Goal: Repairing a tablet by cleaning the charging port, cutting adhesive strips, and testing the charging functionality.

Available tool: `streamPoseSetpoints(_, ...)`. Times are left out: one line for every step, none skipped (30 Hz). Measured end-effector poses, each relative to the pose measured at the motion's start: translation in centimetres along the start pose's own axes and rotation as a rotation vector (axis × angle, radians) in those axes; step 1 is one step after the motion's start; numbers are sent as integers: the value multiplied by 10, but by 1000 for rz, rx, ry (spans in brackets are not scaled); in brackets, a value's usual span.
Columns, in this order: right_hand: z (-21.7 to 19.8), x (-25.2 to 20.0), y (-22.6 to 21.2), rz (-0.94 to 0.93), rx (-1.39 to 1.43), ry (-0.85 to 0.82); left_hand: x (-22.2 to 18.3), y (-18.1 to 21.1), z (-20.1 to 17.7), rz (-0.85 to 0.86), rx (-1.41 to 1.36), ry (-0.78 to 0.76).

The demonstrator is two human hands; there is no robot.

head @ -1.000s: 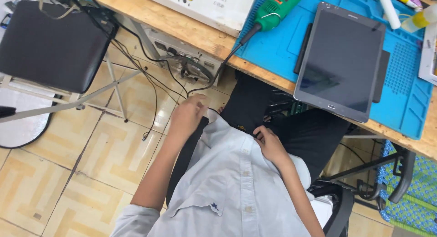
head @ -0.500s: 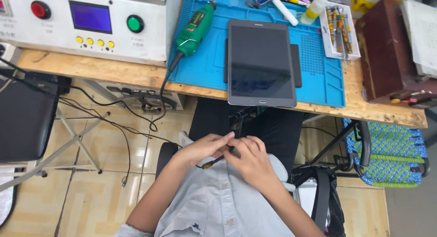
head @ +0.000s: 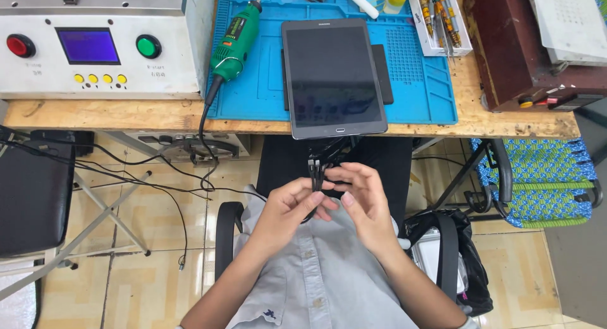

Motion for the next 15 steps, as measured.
streamPoseSetpoints(1,-1,-2,-5,2,4,-2,3,3,3,3,-5)
streamPoseSetpoints(2,-1,-6,-25,33,-3,-4,7,6,19,11,-11)
streamPoseSetpoints(4,-2,-10,-45,64,-9,-6,11,9,35,19,-17)
streamPoseSetpoints(8,-1,-13,-44,65,-7,-4,7,9,33,21,-18)
streamPoseSetpoints(8,0,-18,-74,86,35,-3,5,9,60,42,-26)
streamPoseSetpoints(8,1,-22,-101,105,78,-3,2,9,83,63,-32)
streamPoseSetpoints(8,1,-21,-97,106,81,-2,1,10,78,65,-33)
streamPoseSetpoints(5,1,-27,-197,52,113,-1,1,10,101,87,-25)
streamPoseSetpoints(3,1,-33,-298,-3,145,0,2,9,124,109,-16)
streamPoseSetpoints(3,1,-33,-298,-3,147,-1,9,13,123,110,-18)
streamPoseSetpoints(2,0,-36,-335,-5,153,-2,17,17,130,126,-17)
streamPoseSetpoints(1,0,-39,-373,-9,161,-3,24,21,136,142,-17)
streamPoseSetpoints(0,-1,-38,-372,-10,164,-3,23,21,135,143,-20)
streamPoseSetpoints(-1,-1,-39,-396,-13,170,-3,23,21,130,128,-25)
streamPoseSetpoints(-2,-2,-40,-419,-16,176,-3,22,21,125,113,-30)
Point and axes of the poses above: each hand's wrist, its own x-axis towards the middle knuckle, its own z-axis out of the palm, y = z × x, the point moved 8 cm from there along x, towards the middle knuckle, and after that the axes turned 15 degrees about y, right-handed, at the moved point
